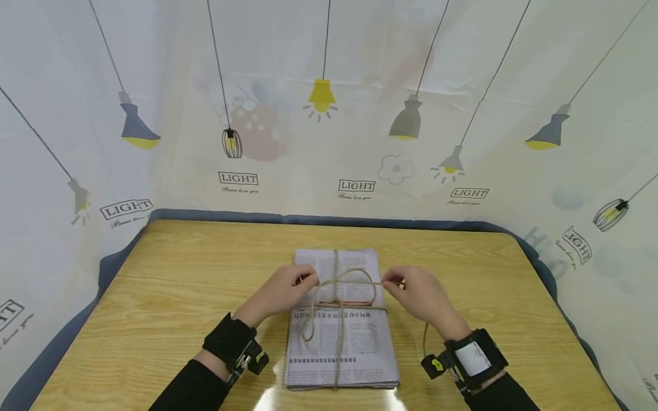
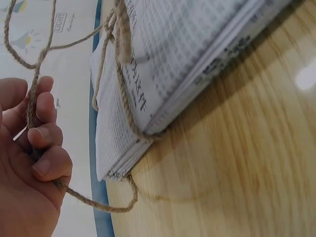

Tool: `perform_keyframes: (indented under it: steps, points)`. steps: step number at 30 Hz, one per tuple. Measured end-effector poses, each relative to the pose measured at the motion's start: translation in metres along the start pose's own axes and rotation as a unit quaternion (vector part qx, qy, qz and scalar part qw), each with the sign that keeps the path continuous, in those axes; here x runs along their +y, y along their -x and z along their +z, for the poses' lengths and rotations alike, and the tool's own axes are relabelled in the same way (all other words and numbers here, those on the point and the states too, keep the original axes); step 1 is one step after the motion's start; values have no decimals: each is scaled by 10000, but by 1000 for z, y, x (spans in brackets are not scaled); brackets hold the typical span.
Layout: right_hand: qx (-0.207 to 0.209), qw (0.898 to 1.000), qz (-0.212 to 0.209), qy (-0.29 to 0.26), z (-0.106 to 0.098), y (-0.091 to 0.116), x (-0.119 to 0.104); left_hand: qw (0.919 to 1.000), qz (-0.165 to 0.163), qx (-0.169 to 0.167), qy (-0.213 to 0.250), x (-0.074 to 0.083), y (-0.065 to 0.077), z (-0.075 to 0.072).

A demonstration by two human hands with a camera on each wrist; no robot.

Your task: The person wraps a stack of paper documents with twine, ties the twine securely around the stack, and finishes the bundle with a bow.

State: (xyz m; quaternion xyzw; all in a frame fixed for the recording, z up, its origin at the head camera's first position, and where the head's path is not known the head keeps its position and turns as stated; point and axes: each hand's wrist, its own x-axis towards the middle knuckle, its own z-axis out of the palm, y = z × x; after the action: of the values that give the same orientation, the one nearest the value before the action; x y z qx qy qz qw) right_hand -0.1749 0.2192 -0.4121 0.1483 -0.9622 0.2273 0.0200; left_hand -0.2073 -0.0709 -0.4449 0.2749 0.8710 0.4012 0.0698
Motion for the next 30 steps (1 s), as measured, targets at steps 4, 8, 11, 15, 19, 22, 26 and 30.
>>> perform_keyframes:
  steps: [4,8,11,15,19,22,26,30]
  points:
    - [40,10000,15,39,0,1,5,10000,71,-44,-12,-3,4,-4]
    - [20,10000,75,40,0,1,11,9999,80,-107,52,-6,9,-8]
    - [-2,9999,107,-33,-1,2,15,10000,33,-64,41,-9,12,-10]
    - [-54,9998,164,-108,-4,5,20,9999,-71,72,-95,-14,16,-13]
    - [-72,9996,261,-99,-7,9,27,9990,-216,198,-343,-19,22,-21]
    - [-32,9995,322,-70,-9,12,33,9973,-344,320,-557,-24,28,-30]
    - [8,9992,398,-27,-13,15,41,9951,-438,487,-745,-32,38,-41]
    - [-36,9989,456,-44,-15,20,49,9943,-476,581,-759,-39,49,-50]
